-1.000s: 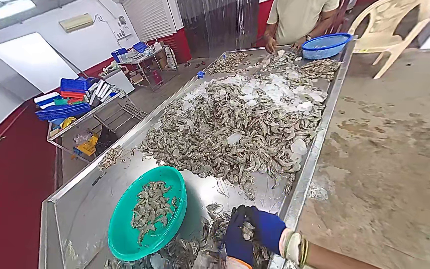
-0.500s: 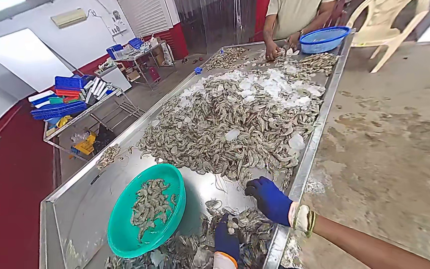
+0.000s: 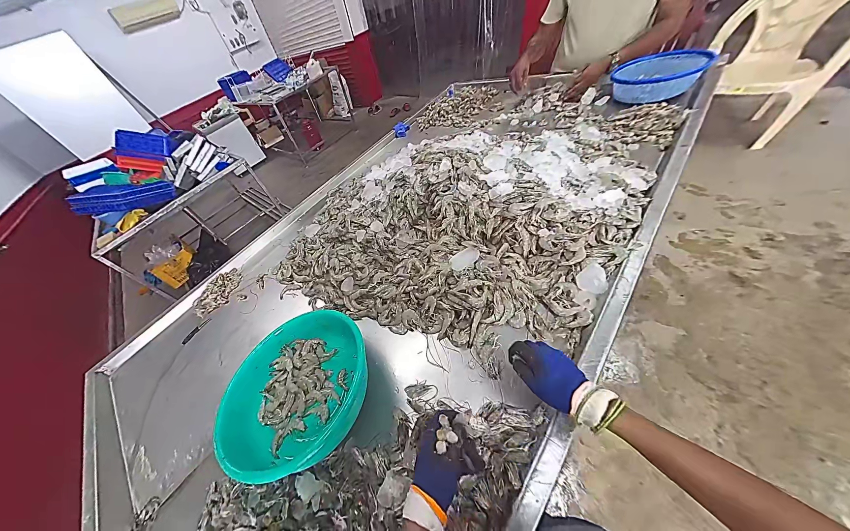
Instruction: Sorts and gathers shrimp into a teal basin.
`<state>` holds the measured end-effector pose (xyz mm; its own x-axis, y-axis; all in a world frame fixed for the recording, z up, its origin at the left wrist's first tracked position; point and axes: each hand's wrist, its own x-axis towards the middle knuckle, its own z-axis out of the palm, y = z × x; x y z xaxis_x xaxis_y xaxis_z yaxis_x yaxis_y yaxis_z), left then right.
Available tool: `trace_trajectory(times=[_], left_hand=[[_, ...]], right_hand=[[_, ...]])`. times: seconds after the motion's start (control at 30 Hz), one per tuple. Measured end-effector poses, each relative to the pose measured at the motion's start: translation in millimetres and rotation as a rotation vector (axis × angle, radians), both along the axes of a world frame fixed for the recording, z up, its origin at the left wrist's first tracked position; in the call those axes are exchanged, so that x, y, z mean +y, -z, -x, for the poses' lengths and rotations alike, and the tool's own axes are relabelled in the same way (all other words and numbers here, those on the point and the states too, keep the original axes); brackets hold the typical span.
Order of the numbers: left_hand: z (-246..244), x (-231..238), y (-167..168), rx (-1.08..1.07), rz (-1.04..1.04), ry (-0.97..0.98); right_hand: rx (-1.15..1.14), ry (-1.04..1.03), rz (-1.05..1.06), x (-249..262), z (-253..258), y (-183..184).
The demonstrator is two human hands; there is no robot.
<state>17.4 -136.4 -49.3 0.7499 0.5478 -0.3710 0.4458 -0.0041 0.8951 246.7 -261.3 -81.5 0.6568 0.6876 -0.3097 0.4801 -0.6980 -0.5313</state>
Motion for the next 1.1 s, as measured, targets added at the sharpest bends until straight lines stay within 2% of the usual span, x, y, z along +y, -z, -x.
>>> trace_trajectory(times=[0.07,0.1,0.17,0.2,0.3,0.4,0.47,0.53,0.63,0.77,0.9,1.0,1.1], left_hand=[[3,5,11,-0.155,0.024,0.034],[2,7,18,-0.228,0.042,0.023],[-1,6,28,-0.293,0.091,-0.06],[-3,2,26,-0.29,0.1,-0.119],[-4,-3,15,-0.079,0.084,-0.194],[-13,-2,17,-0.076,0.074,-0.15],[-17,2,23,-0.136,0.102,-0.137],[-19,6,31,-0.123,-0.08,-0.075],[-26,4,34,0.058,-0.383,0.085],[-39,-12,9,0.251,-0.404,0.146],[-41,-15,-5,0.448,-0.409,0.213],[-38,-12,-6,0.401,-0.303,0.266],[-26,-4,1,0.266,-0.152,0.187]], right_hand=[[0.038,-0.013,0.263,-1,16,14],[0.075,-0.091,0.305,-1,30,20],[0.134,-0.264,0.257,3,45,14],[0.131,-0.264,0.204,8,40,6],[-0.094,-0.154,0.14,41,-7,-3],[-0.248,-0.158,0.119,59,-43,30],[-0.222,-0.084,0.152,52,-26,40],[-0.164,-0.069,0.219,39,5,38],[-0.061,-0.224,0.267,30,53,18],[0.032,-0.251,0.257,35,93,-25],[-0.181,-0.367,0.155,28,91,-18],[-0.32,-0.443,0.087,22,77,-6],[-0.259,-0.404,0.195,22,39,2]])
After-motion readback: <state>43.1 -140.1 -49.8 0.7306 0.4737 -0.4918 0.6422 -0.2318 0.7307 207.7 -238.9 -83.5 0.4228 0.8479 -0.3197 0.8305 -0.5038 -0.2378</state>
